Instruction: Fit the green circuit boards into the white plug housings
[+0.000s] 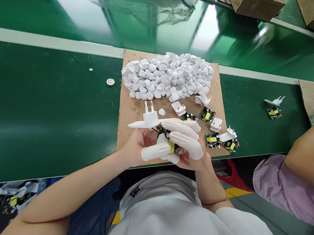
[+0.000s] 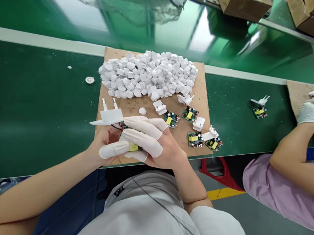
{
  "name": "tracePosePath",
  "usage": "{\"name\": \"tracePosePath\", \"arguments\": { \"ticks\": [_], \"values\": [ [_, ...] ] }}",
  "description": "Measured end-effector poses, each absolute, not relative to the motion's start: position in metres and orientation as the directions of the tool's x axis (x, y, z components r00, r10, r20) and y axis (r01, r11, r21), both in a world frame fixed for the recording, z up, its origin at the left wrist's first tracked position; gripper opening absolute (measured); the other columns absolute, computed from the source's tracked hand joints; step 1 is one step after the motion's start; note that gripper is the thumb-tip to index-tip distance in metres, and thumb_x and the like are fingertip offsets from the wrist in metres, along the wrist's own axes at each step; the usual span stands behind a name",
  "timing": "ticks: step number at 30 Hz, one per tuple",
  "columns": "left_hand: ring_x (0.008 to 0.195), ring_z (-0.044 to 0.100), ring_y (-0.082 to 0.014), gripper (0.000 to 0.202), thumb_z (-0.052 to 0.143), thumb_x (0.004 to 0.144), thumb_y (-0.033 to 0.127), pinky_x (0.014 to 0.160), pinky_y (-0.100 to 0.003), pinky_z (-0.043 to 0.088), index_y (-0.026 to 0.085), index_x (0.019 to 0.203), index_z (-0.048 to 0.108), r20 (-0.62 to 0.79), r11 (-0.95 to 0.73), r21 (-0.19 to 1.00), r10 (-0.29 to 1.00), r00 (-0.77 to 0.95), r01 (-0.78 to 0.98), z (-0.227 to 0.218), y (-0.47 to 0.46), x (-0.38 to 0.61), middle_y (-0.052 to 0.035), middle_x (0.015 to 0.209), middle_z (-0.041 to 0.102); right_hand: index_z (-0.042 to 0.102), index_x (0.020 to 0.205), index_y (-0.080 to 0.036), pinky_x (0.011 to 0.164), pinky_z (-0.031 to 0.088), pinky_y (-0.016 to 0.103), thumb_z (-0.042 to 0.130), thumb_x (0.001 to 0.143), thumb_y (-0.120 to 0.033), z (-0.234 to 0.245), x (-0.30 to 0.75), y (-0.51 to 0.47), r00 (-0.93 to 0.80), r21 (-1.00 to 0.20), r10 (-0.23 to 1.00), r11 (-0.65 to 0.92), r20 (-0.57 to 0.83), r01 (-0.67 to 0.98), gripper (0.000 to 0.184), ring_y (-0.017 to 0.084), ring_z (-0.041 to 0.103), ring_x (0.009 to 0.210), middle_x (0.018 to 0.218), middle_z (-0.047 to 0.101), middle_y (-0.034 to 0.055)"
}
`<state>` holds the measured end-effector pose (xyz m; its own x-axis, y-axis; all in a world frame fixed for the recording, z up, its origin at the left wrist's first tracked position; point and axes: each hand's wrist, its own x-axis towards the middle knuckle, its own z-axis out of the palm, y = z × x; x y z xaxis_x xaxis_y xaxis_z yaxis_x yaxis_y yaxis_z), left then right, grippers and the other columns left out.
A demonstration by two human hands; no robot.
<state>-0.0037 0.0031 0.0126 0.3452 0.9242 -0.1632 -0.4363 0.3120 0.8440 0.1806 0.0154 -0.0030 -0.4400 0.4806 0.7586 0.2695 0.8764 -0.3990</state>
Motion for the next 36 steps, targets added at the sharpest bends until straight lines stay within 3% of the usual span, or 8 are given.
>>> {"name": "tracePosePath", "arguments": {
  "ticks": [7, 11, 19, 24, 27, 30, 32, 36],
  "values": [
    [0.061, 0.072, -0.0239, 0.047, 0.095, 0.075, 0.070, 0.059, -0.036, 0.062, 0.026, 0.076, 0.078, -0.189, 0.403, 0.782, 0.880, 0.436, -0.475, 0.011, 0.003, -0.006, 0.0001, 0.053, 0.061, 0.063, 0.145, -0.028, 0.099, 0.069, 0.055, 0.077, 0.103, -0.033, -0.002, 0.184, 0.011, -0.424, -0.497, 0.529, 0.846, 0.735, 0.194, 0.045, 0.034, 0.071, 0.135, 0.146, 0.073, 0.0187],
    [0.086, 0.079, -0.0330, 0.046, 0.097, 0.073, 0.068, 0.076, -0.045, 0.067, 0.026, 0.076, 0.079, -0.250, 0.453, 0.757, 0.867, 0.431, -0.471, 0.013, 0.003, -0.001, -0.0063, 0.070, 0.072, 0.065, 0.141, -0.032, 0.100, 0.068, 0.055, 0.069, 0.107, -0.030, -0.001, 0.184, 0.009, -0.415, -0.436, 0.508, 0.861, 0.755, 0.261, 0.033, 0.032, 0.071, 0.134, 0.146, 0.073, 0.0151],
    [0.076, 0.074, -0.0267, 0.051, 0.092, 0.081, 0.068, 0.076, -0.041, 0.064, 0.026, 0.070, 0.066, -0.174, 0.413, 0.760, 0.873, 0.455, -0.502, 0.009, 0.004, 0.003, 0.0014, 0.056, 0.054, 0.052, 0.165, -0.026, 0.102, 0.067, 0.052, 0.053, 0.114, -0.043, 0.009, 0.184, 0.009, -0.434, -0.415, 0.551, 0.830, 0.712, 0.374, 0.053, 0.033, 0.077, 0.124, 0.141, 0.075, 0.0149],
    [0.096, 0.079, -0.0336, 0.050, 0.086, 0.087, 0.069, 0.082, -0.043, 0.065, 0.025, 0.070, 0.068, -0.198, 0.407, 0.782, 0.880, 0.432, -0.471, 0.004, 0.003, -0.005, -0.0038, 0.066, 0.066, 0.050, 0.164, -0.024, 0.114, 0.063, 0.053, 0.060, 0.113, -0.046, 0.019, 0.189, 0.006, -0.467, -0.519, 0.629, 0.777, 0.621, 0.357, 0.057, 0.033, 0.071, 0.138, 0.148, 0.072, 0.0169],
    [0.098, 0.080, -0.0340, 0.046, 0.087, 0.088, 0.065, 0.084, -0.043, 0.065, 0.025, 0.071, 0.072, -0.165, 0.393, 0.780, 0.879, 0.447, -0.486, 0.000, 0.002, -0.007, -0.0051, 0.070, 0.071, 0.059, 0.155, -0.025, 0.116, 0.062, 0.048, 0.063, 0.113, -0.046, 0.030, 0.193, 0.002, -0.461, -0.722, 0.743, 0.637, 0.484, 0.269, 0.047, 0.030, 0.070, 0.140, 0.152, 0.071, 0.0157],
    [0.092, 0.082, -0.0334, 0.041, 0.082, 0.093, 0.064, 0.086, -0.049, 0.066, 0.023, 0.087, 0.082, -0.116, 0.395, 0.774, 0.857, 0.502, -0.494, -0.003, 0.003, -0.006, -0.0102, 0.084, 0.082, 0.063, 0.150, -0.024, 0.096, 0.070, 0.042, 0.063, 0.110, -0.062, 0.039, 0.207, 0.014, -0.397, -0.968, 0.895, 0.245, 0.202, 0.060, 0.056, 0.027, 0.081, 0.113, 0.129, 0.081, 0.0108],
    [0.088, 0.084, -0.0331, 0.045, 0.078, 0.095, 0.064, 0.088, -0.052, 0.067, 0.022, 0.110, 0.086, -0.098, 0.415, 0.776, 0.823, 0.560, -0.474, -0.002, 0.004, -0.006, -0.0143, 0.101, 0.087, 0.069, 0.140, -0.022, 0.082, 0.071, 0.042, 0.061, 0.107, -0.072, 0.043, 0.226, 0.041, -0.328, -0.999, 0.944, 0.043, 0.047, -0.020, 0.061, 0.028, 0.082, 0.098, 0.112, 0.083, 0.0097],
    [0.083, 0.086, -0.0269, 0.047, 0.081, 0.096, 0.059, 0.085, -0.041, 0.066, 0.028, 0.130, 0.085, -0.132, 0.436, 0.763, 0.828, 0.545, -0.478, 0.001, 0.007, -0.006, -0.0117, 0.113, 0.090, 0.070, 0.130, -0.024, 0.083, 0.068, 0.043, 0.049, 0.109, -0.077, 0.046, 0.274, 0.147, -0.068, -0.984, 0.988, 0.142, 0.135, 0.104, 0.060, 0.030, 0.078, 0.107, 0.117, 0.079, 0.0105]
  ]
}}
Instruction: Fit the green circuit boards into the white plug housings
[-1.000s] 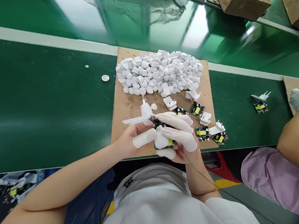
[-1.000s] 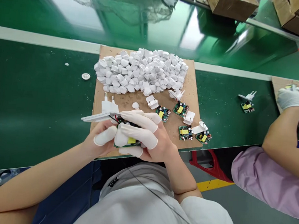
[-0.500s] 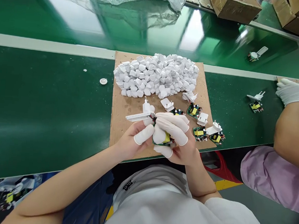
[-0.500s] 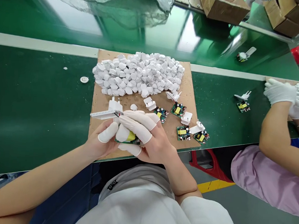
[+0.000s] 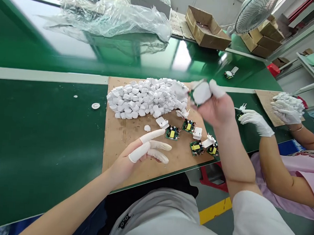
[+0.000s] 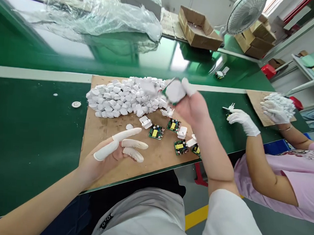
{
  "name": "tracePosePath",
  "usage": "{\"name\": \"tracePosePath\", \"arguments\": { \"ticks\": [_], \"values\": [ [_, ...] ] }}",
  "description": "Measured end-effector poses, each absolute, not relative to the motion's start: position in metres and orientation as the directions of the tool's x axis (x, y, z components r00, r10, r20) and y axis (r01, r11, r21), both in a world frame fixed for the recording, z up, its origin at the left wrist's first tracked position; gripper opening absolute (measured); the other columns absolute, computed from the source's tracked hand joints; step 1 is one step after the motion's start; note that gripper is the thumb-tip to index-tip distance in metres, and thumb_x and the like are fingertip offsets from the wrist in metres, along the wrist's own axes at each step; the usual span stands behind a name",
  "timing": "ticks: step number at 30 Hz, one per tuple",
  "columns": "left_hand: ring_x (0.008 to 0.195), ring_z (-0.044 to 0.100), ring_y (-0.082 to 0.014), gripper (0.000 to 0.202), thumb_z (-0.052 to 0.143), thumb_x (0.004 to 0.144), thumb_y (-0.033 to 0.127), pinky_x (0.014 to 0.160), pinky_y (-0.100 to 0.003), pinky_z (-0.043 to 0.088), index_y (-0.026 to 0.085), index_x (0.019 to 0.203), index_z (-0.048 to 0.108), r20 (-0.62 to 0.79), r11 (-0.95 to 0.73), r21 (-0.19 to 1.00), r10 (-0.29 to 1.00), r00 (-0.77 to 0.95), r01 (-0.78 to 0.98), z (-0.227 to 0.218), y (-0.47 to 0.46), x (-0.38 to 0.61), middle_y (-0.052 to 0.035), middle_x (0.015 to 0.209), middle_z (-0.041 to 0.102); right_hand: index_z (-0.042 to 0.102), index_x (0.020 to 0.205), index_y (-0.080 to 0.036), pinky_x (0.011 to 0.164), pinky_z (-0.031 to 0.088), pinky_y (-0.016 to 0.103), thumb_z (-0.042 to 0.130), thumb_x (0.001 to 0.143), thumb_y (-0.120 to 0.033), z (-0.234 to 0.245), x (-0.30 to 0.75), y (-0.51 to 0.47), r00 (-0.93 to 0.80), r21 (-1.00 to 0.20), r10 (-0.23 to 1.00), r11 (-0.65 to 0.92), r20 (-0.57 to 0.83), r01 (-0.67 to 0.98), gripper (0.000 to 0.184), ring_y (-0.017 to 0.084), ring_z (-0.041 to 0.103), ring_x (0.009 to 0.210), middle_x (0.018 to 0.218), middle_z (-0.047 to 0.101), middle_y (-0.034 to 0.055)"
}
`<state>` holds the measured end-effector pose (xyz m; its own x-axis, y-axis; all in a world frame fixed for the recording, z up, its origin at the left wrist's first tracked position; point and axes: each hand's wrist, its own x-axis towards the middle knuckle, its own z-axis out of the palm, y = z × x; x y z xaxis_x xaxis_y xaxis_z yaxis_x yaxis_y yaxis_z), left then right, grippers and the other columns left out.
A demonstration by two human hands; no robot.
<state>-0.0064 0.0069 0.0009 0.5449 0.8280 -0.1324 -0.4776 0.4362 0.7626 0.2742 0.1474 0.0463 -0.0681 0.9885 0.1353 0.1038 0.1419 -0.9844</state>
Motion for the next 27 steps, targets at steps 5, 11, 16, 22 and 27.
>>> {"name": "tracePosePath", "arguments": {
  "ticks": [5, 11, 16, 22, 27],
  "values": [
    [0.078, 0.086, -0.0239, 0.044, 0.092, 0.085, 0.059, 0.076, -0.031, 0.065, 0.028, 0.117, 0.091, -0.240, 0.469, 0.765, 0.844, 0.480, -0.442, 0.006, 0.013, -0.006, -0.0104, 0.108, 0.091, 0.070, 0.124, -0.017, 0.112, 0.056, 0.051, 0.056, 0.112, -0.057, 0.037, 0.294, 0.274, 0.002, -0.606, 0.957, 0.181, 0.289, 0.775, 0.044, 0.034, 0.068, 0.126, 0.127, 0.075, 0.0173],
    [0.069, 0.083, -0.0246, 0.053, 0.100, 0.070, 0.064, 0.068, -0.033, 0.063, 0.020, 0.098, 0.090, -0.351, 0.415, 0.825, 0.908, 0.227, -0.385, 0.014, 0.018, -0.002, -0.0128, 0.103, 0.090, 0.076, 0.120, -0.006, 0.122, 0.044, 0.063, 0.067, 0.100, -0.024, 0.034, 0.288, 0.256, -0.146, -0.413, 0.982, 0.183, 0.120, 0.892, 0.028, 0.044, 0.060, 0.137, 0.141, 0.070, 0.0315],
    [0.068, 0.080, -0.0225, 0.054, 0.097, 0.067, 0.066, 0.070, -0.034, 0.061, 0.019, 0.092, 0.087, -0.398, 0.437, 0.849, 0.899, 0.183, -0.298, 0.016, 0.017, 0.001, -0.0117, 0.098, 0.089, 0.071, 0.141, -0.018, 0.121, 0.044, 0.057, 0.062, 0.108, -0.032, 0.050, 0.279, 0.121, -0.541, -0.238, 0.835, 0.548, 0.102, 0.802, 0.037, 0.038, 0.063, 0.134, 0.137, 0.076, 0.0176],
    [0.076, 0.078, -0.0234, 0.045, 0.089, 0.069, 0.058, 0.077, -0.036, 0.059, 0.020, 0.092, 0.085, -0.438, 0.488, 0.868, 0.842, 0.313, -0.097, 0.009, 0.016, 0.004, -0.0102, 0.098, 0.087, 0.066, 0.152, -0.009, 0.120, 0.047, 0.059, 0.071, 0.103, -0.023, 0.018, 0.239, 0.025, -0.564, -0.010, 0.825, 0.564, -0.021, 0.826, 0.051, 0.036, 0.074, 0.107, 0.130, 0.078, 0.0223],
    [0.092, 0.079, -0.0317, 0.034, 0.086, 0.077, 0.055, 0.090, -0.044, 0.061, 0.022, 0.083, 0.083, -0.415, 0.449, 0.893, 0.795, 0.442, 0.030, -0.003, 0.016, 0.003, -0.0088, 0.086, 0.084, 0.069, 0.149, -0.009, 0.109, 0.057, 0.061, 0.065, 0.099, -0.014, 0.001, 0.230, 0.037, -0.395, -0.362, 0.918, 0.384, 0.048, 0.849, 0.050, 0.041, 0.072, 0.121, 0.136, 0.076, 0.0252]
  ]
}}
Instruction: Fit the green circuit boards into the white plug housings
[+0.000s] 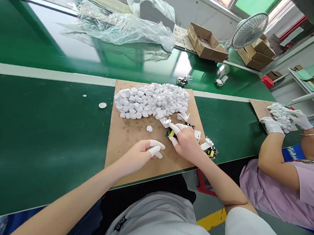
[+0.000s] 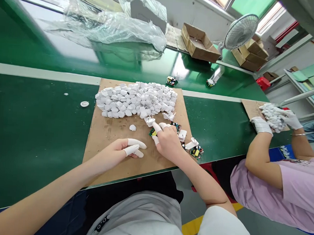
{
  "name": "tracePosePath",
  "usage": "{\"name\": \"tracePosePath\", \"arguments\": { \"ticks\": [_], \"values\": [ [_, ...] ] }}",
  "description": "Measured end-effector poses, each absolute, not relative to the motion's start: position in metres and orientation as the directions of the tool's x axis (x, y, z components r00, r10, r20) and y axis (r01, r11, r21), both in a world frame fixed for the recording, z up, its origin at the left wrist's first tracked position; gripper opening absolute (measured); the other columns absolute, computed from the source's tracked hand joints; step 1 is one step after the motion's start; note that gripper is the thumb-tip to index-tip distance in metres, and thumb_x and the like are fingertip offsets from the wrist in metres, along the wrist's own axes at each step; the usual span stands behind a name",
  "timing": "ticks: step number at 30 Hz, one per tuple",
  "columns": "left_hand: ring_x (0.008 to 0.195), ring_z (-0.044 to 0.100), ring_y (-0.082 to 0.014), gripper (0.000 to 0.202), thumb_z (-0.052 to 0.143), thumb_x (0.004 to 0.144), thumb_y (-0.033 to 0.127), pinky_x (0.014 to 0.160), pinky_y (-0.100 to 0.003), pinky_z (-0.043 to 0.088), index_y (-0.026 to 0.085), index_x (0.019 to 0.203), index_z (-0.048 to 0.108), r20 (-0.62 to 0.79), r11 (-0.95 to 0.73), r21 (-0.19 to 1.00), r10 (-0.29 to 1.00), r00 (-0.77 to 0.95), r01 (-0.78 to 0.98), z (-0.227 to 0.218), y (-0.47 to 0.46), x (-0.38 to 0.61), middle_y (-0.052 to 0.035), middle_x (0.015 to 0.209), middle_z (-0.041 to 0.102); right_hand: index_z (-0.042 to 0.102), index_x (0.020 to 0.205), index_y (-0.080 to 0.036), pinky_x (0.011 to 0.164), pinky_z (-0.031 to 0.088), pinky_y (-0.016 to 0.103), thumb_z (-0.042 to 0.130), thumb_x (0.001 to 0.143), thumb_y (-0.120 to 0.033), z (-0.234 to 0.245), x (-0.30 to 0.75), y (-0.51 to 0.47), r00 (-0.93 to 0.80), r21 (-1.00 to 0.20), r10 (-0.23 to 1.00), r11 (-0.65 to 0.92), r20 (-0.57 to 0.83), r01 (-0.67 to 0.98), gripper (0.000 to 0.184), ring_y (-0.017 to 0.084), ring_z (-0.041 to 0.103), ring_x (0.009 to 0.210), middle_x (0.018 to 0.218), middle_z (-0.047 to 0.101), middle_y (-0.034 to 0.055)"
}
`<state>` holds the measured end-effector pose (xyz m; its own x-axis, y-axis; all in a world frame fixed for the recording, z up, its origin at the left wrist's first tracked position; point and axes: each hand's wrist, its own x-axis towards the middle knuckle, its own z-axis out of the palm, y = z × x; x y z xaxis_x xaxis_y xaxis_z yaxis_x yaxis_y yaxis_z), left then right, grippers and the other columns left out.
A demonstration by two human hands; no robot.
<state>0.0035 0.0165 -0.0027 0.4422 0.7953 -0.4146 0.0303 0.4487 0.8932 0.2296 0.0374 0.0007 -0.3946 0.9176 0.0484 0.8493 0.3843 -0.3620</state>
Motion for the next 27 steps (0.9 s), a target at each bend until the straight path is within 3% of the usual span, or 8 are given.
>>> {"name": "tracePosePath", "arguments": {
  "ticks": [3, 6, 8, 12, 16, 21, 24, 27],
  "values": [
    [0.108, 0.078, -0.0339, 0.037, 0.088, 0.082, 0.054, 0.103, -0.048, 0.060, 0.021, 0.098, 0.085, -0.363, 0.433, 0.900, 0.799, 0.480, -0.041, -0.007, 0.014, 0.006, -0.0107, 0.107, 0.087, 0.070, 0.142, -0.021, 0.105, 0.063, 0.053, 0.065, 0.106, -0.034, 0.006, 0.230, 0.035, -0.363, -0.847, 0.931, 0.215, 0.028, 0.487, 0.039, 0.033, 0.076, 0.120, 0.133, 0.079, 0.0152],
    [0.117, 0.078, -0.0362, 0.060, 0.093, 0.081, 0.061, 0.103, -0.049, 0.063, 0.021, 0.125, 0.081, -0.304, 0.471, 0.838, 0.823, 0.480, -0.275, -0.007, 0.011, 0.010, -0.0129, 0.127, 0.084, 0.074, 0.130, -0.026, 0.102, 0.067, 0.045, 0.071, 0.105, -0.053, 0.012, 0.226, 0.028, -0.432, -0.996, 0.901, 0.003, -0.034, 0.084, 0.037, 0.029, 0.079, 0.120, 0.130, 0.082, 0.0090],
    [0.107, 0.082, -0.0354, 0.066, 0.098, 0.077, 0.059, 0.095, -0.048, 0.067, 0.021, 0.128, 0.078, -0.309, 0.495, 0.770, 0.842, 0.442, -0.404, -0.005, 0.011, 0.011, -0.0130, 0.123, 0.084, 0.077, 0.119, -0.025, 0.104, 0.066, 0.044, 0.074, 0.103, -0.053, 0.014, 0.222, 0.027, -0.381, -0.998, 0.924, 0.012, -0.015, 0.068, 0.032, 0.028, 0.080, 0.119, 0.126, 0.084, 0.0080],
    [0.092, 0.085, -0.0262, 0.036, 0.096, 0.084, 0.033, 0.085, -0.038, 0.070, 0.019, 0.109, 0.075, -0.405, 0.420, 0.665, 0.898, 0.175, -0.617, 0.005, 0.019, 0.008, -0.0077, 0.102, 0.086, 0.077, 0.122, -0.022, 0.103, 0.062, 0.045, 0.064, 0.107, -0.034, 0.017, 0.213, 0.039, -0.188, -0.889, 0.975, 0.191, 0.122, 0.417, 0.023, 0.028, 0.078, 0.113, 0.122, 0.083, 0.0105],
    [0.077, 0.082, -0.0180, 0.011, 0.076, 0.100, 0.027, 0.063, -0.025, 0.065, 0.019, 0.107, 0.072, -0.455, 0.310, 0.610, 0.890, -0.003, -0.729, 0.018, 0.030, 0.004, -0.0042, 0.096, 0.085, 0.075, 0.133, -0.016, 0.108, 0.055, 0.048, 0.059, 0.104, -0.014, 0.016, 0.187, 0.058, -0.555, -0.548, 0.830, 0.489, 0.053, 0.679, 0.033, 0.032, 0.072, 0.124, 0.130, 0.080, 0.0155],
    [0.054, 0.067, -0.0130, 0.030, 0.068, 0.105, 0.050, 0.043, -0.022, 0.048, 0.021, 0.101, 0.071, -0.413, 0.271, 0.652, 0.910, -0.032, -0.708, 0.026, 0.034, 0.000, -0.0001, 0.081, 0.078, 0.079, 0.118, -0.014, 0.094, 0.053, 0.043, 0.058, 0.101, -0.004, 0.010, 0.161, 0.072, -0.668, -0.200, 0.738, 0.643, -0.098, 0.739, 0.029, 0.032, 0.072, 0.105, 0.111, 0.079, 0.0164],
    [0.055, 0.067, -0.0131, 0.035, 0.071, 0.101, 0.057, 0.045, -0.023, 0.046, 0.022, 0.105, 0.074, -0.393, 0.245, 0.735, 0.914, -0.104, -0.632, 0.022, 0.032, 0.000, 0.0004, 0.080, 0.077, 0.077, 0.122, -0.014, 0.090, 0.054, 0.044, 0.056, 0.102, -0.005, 0.015, 0.171, 0.064, -0.616, -0.256, 0.786, 0.605, 0.043, 0.754, 0.030, 0.032, 0.073, 0.100, 0.109, 0.080, 0.0160],
    [0.075, 0.077, -0.0196, 0.044, 0.071, 0.099, 0.060, 0.054, -0.026, 0.053, 0.023, 0.122, 0.075, -0.372, 0.241, 0.797, 0.918, -0.137, -0.554, 0.015, 0.028, 0.003, -0.0038, 0.099, 0.084, 0.072, 0.125, -0.022, 0.093, 0.059, 0.041, 0.063, 0.107, -0.017, 0.027, 0.182, 0.043, -0.412, -0.531, 0.837, 0.548, 0.361, 0.646, 0.021, 0.027, 0.077, 0.104, 0.115, 0.083, 0.0093]
  ]
}}
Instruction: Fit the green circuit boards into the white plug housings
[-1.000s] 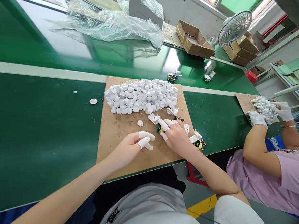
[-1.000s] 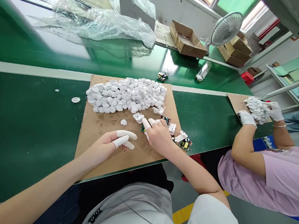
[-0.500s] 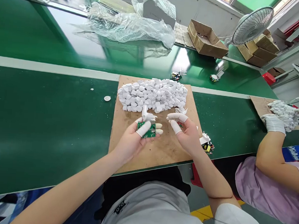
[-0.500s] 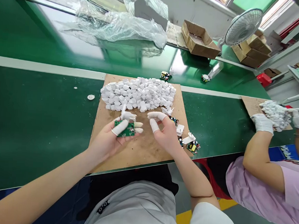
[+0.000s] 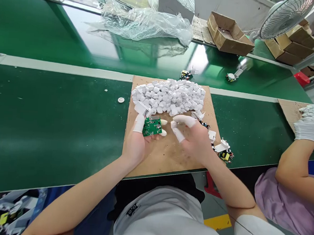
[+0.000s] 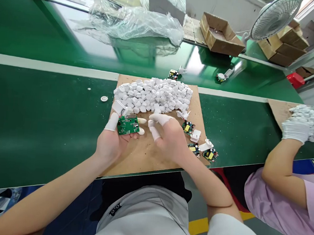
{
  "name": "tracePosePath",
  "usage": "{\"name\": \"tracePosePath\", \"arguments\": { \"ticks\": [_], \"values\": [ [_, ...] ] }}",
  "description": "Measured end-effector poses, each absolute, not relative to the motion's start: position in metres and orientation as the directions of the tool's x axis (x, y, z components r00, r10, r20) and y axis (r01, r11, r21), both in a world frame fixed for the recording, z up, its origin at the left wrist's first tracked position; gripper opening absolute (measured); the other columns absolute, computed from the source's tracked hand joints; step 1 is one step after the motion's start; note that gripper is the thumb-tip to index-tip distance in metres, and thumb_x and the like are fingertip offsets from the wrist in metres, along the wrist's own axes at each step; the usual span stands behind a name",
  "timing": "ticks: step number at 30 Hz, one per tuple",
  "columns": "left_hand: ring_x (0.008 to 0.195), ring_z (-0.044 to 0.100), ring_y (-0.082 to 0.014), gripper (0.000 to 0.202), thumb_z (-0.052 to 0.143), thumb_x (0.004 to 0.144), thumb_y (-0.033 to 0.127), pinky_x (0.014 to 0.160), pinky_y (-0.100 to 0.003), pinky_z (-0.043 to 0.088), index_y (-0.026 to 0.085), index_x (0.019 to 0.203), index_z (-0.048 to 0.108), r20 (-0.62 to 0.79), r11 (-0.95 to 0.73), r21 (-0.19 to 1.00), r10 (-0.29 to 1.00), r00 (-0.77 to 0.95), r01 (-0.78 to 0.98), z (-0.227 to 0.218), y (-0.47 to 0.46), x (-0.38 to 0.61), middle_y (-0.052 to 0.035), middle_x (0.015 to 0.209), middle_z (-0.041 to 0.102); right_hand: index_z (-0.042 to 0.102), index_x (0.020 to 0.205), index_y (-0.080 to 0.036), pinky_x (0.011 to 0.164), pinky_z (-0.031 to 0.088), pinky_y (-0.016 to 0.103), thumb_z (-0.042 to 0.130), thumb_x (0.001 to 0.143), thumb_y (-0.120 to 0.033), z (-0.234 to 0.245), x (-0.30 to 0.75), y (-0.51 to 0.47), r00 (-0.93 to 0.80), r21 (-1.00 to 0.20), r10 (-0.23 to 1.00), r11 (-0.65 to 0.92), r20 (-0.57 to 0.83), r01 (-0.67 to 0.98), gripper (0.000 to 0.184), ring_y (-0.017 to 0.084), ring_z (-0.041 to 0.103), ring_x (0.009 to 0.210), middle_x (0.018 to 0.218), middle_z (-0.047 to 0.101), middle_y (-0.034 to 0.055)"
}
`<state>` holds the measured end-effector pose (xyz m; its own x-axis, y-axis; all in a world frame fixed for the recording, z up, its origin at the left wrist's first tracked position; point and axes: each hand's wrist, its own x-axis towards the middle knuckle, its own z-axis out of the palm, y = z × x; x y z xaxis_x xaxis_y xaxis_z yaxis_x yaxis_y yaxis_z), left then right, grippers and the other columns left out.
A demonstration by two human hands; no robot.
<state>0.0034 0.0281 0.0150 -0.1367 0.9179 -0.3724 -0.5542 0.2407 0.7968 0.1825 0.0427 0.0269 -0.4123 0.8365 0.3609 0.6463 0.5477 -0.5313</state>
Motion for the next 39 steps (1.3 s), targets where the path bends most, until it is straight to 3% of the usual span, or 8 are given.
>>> {"name": "tracePosePath", "arguments": {
  "ticks": [2, 5, 10, 14, 17, 25, 31, 39],
  "values": [
    [0.096, 0.081, -0.0239, 0.045, 0.072, 0.099, 0.057, 0.068, -0.028, 0.060, 0.023, 0.128, 0.073, -0.398, 0.273, 0.790, 0.909, -0.121, -0.549, 0.011, 0.026, 0.007, -0.0054, 0.112, 0.085, 0.070, 0.119, -0.026, 0.095, 0.061, 0.038, 0.069, 0.107, -0.019, 0.031, 0.180, 0.027, -0.320, -0.637, 0.814, 0.579, 0.485, 0.509, 0.015, 0.023, 0.078, 0.104, 0.114, 0.084, 0.0044],
    [0.106, 0.078, -0.0213, 0.036, 0.074, 0.100, 0.048, 0.077, -0.025, 0.062, 0.023, 0.125, 0.074, -0.463, 0.367, 0.741, 0.886, -0.032, -0.563, 0.009, 0.022, 0.011, -0.0043, 0.116, 0.084, 0.072, 0.112, -0.027, 0.102, 0.061, 0.039, 0.070, 0.105, -0.014, 0.023, 0.165, 0.009, -0.323, -0.592, 0.746, 0.662, 0.583, 0.460, 0.014, 0.023, 0.078, 0.108, 0.112, 0.084, 0.0040],
    [0.108, 0.076, -0.0165, 0.038, 0.082, 0.097, 0.048, 0.079, -0.020, 0.062, 0.028, 0.128, 0.073, -0.488, 0.430, 0.710, 0.871, 0.051, -0.558, 0.011, 0.017, 0.013, 0.0005, 0.119, 0.081, 0.074, 0.111, -0.027, 0.091, 0.065, 0.042, 0.071, 0.107, -0.028, -0.004, 0.145, 0.000, -0.099, -0.704, 0.841, 0.505, 0.533, 0.500, 0.006, 0.027, 0.073, 0.115, 0.125, 0.075, 0.0113],
    [0.129, 0.071, -0.0235, 0.048, 0.084, 0.093, 0.053, 0.096, -0.028, 0.064, 0.030, 0.133, 0.072, -0.458, 0.426, 0.744, 0.886, 0.071, -0.515, 0.009, 0.013, 0.014, -0.0016, 0.135, 0.079, 0.059, 0.146, -0.026, 0.084, 0.066, 0.047, 0.076, 0.101, -0.042, -0.013, 0.146, -0.003, 0.075, -0.783, 0.899, 0.332, 0.432, 0.526, 0.050, 0.034, 0.070, 0.124, 0.142, 0.067, 0.0188],
    [0.138, 0.067, -0.0254, 0.049, 0.080, 0.095, 0.055, 0.102, -0.031, 0.063, 0.031, 0.137, 0.070, -0.443, 0.427, 0.755, 0.892, 0.092, -0.497, 0.007, 0.011, 0.013, -0.0022, 0.146, 0.075, 0.055, 0.155, -0.025, 0.100, 0.064, 0.053, 0.071, 0.104, -0.040, -0.011, 0.153, -0.003, -0.015, -0.734, 0.918, 0.327, 0.397, 0.595, 0.056, 0.037, 0.065, 0.140, 0.158, 0.061, 0.0214],
    [0.125, 0.073, -0.0234, 0.049, 0.075, 0.099, 0.055, 0.093, -0.030, 0.065, 0.030, 0.140, 0.066, -0.439, 0.413, 0.767, 0.896, 0.068, -0.490, 0.002, 0.012, 0.015, -0.0028, 0.138, 0.077, 0.074, 0.122, -0.026, 0.112, 0.060, 0.054, 0.073, 0.102, -0.040, -0.013, 0.150, -0.008, 0.009, -0.822, 0.944, 0.284, 0.331, 0.493, 0.025, 0.033, 0.074, 0.127, 0.131, 0.080, 0.0137],
    [0.121, 0.078, -0.0318, 0.039, 0.076, 0.095, 0.055, 0.094, -0.041, 0.069, 0.020, 0.112, 0.073, -0.451, 0.507, 0.703, 0.860, 0.239, -0.499, 0.004, 0.018, 0.015, -0.0116, 0.120, 0.084, 0.072, 0.120, -0.026, 0.086, 0.064, 0.040, 0.078, 0.097, -0.040, -0.023, 0.146, -0.007, 0.145, -0.948, 0.956, 0.217, 0.254, 0.233, 0.028, 0.025, 0.079, 0.098, 0.111, 0.084, 0.0075],
    [0.106, 0.082, -0.0357, 0.054, 0.096, 0.075, 0.063, 0.086, -0.044, 0.070, 0.016, 0.094, 0.079, -0.341, 0.444, 0.818, 0.886, 0.315, -0.365, 0.010, 0.013, 0.011, -0.0145, 0.107, 0.087, 0.071, 0.130, -0.026, 0.101, 0.063, 0.045, 0.080, 0.095, -0.052, -0.025, 0.163, 0.001, 0.133, -0.981, 0.983, 0.108, 0.131, 0.164, 0.044, 0.027, 0.078, 0.110, 0.121, 0.083, 0.0091]
  ]
}}
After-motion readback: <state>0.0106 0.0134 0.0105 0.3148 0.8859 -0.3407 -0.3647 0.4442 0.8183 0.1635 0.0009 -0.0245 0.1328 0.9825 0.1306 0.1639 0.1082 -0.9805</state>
